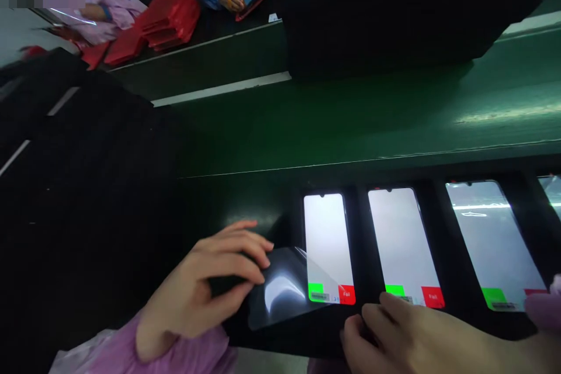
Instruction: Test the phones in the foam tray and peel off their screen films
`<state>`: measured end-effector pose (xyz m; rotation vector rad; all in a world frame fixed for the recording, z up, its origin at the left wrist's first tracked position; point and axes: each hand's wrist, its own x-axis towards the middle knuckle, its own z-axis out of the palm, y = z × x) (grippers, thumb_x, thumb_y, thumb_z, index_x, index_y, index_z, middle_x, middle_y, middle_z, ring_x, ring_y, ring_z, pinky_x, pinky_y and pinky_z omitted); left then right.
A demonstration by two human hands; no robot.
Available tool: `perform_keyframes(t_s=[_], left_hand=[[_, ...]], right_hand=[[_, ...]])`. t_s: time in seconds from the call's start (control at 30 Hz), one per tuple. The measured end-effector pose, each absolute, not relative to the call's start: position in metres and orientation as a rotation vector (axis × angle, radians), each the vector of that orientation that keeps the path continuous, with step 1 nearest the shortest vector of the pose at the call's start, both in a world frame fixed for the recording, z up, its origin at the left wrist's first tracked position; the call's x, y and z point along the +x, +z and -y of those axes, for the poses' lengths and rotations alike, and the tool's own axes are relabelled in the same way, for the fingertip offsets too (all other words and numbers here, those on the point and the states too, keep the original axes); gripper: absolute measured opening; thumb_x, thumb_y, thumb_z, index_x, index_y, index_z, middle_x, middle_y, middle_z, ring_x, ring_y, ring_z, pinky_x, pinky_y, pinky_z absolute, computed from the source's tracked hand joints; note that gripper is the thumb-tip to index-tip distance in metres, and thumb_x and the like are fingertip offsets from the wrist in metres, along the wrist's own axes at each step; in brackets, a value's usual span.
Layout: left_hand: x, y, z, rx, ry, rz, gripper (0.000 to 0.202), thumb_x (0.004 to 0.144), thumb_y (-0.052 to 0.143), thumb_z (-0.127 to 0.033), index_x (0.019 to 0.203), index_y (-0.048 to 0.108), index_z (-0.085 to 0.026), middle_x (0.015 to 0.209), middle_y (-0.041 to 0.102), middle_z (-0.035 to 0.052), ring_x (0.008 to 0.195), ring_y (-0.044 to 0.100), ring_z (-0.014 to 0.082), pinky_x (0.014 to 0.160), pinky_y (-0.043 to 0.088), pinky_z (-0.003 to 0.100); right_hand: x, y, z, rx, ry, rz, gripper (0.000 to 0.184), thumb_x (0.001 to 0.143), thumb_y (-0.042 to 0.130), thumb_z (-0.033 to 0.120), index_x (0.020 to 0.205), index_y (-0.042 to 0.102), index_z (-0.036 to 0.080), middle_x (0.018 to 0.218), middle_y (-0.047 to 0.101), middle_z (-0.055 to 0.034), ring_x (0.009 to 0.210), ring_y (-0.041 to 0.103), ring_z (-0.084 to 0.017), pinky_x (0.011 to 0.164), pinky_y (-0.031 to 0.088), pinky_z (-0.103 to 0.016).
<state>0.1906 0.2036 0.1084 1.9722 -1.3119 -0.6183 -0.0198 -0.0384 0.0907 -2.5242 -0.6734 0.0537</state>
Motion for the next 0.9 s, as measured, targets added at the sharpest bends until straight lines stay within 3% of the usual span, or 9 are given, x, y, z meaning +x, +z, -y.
perform_keyframes(t_s=[0.07,0.13,0.27,0.37,0.43,0.53,0.67,0.9], left_hand=[[0.204,0.101,-0.185,1.909,-0.592,1.284,0.022,0.083,0.062,-0.014,0.080,0.076,-0.030,0.086,0.078,0.0001,0.094,0.076,0.0211,0.105,0.056,0.047],[0.214,0.092,-0.168,1.814,-0.564,1.283,0.021,0.083,0.063,-0.014,0.079,0.077,-0.028,0.084,0.078,0.0007,0.093,0.076,0.0205,0.100,0.059,0.042],[0.215,0.069,-0.143,1.798,-0.437,1.106,0.020,0.088,0.066,-0.016,0.097,0.080,-0.028,0.103,0.079,0.0027,0.100,0.075,0.0181,0.090,0.061,0.032],[0.199,0.043,-0.140,1.816,-0.336,0.772,0.019,0.089,0.070,-0.024,0.106,0.079,-0.029,0.116,0.077,0.0034,0.106,0.072,0.0178,0.093,0.059,0.030],[0.183,0.023,-0.144,1.762,-0.269,0.557,0.015,0.090,0.071,-0.030,0.103,0.079,-0.028,0.115,0.076,0.0036,0.108,0.071,0.0184,0.093,0.059,0.029],[0.157,-0.007,-0.154,1.693,-0.166,0.341,0.015,0.094,0.066,-0.034,0.103,0.076,-0.027,0.110,0.076,0.0034,0.104,0.072,0.0172,0.090,0.060,0.028],[0.134,-0.025,-0.162,1.607,-0.110,0.207,0.015,0.095,0.063,-0.037,0.102,0.073,-0.028,0.104,0.075,0.0006,0.097,0.073,0.0152,0.082,0.060,0.026],[0.129,-0.017,-0.163,1.680,-0.177,0.277,0.023,0.090,0.071,-0.045,0.095,0.076,-0.023,0.102,0.075,0.0045,0.098,0.071,0.0180,0.083,0.058,0.028]], right_hand=[[-0.013,0.087,0.038,-2.697,-0.063,0.975,0.031,0.095,0.047,0.020,0.088,0.077,0.026,0.090,0.074,-0.0014,0.057,0.058,-0.019,0.047,0.046,-0.035],[-0.005,0.086,0.040,-2.746,-0.176,1.205,0.031,0.093,0.048,0.023,0.079,0.075,0.027,0.091,0.073,0.0003,0.054,0.054,-0.017,0.042,0.041,-0.033],[0.014,0.087,0.045,-2.746,-0.165,1.154,0.022,0.081,0.057,0.014,0.063,0.065,0.023,0.072,0.063,-0.0014,0.049,0.048,-0.015,0.038,0.033,-0.033],[0.034,0.083,0.054,-2.697,-0.012,0.965,0.016,0.073,0.063,0.003,0.072,0.067,0.019,0.070,0.060,-0.0005,0.051,0.050,-0.014,0.041,0.033,-0.033],[0.053,0.079,0.067,-2.537,0.141,0.651,0.019,0.078,0.060,0.001,0.083,0.068,0.018,0.075,0.063,0.0005,0.052,0.051,-0.011,0.045,0.034,-0.029],[0.081,0.078,0.089,-2.115,0.347,0.063,0.009,0.092,0.057,0.019,0.090,0.066,0.019,0.076,0.062,0.0016,0.056,0.050,-0.008,0.052,0.038,-0.024],[0.097,0.085,0.108,-1.837,0.297,-0.301,0.025,0.088,0.064,0.044,0.086,0.063,0.019,0.076,0.058,0.0010,0.063,0.049,-0.010,0.056,0.038,-0.026],[0.082,0.086,0.102,-1.782,0.286,-0.408,0.019,0.089,0.066,0.039,0.089,0.060,0.021,0.075,0.056,0.0033,0.050,0.037,-0.006,0.045,0.029,-0.024]])
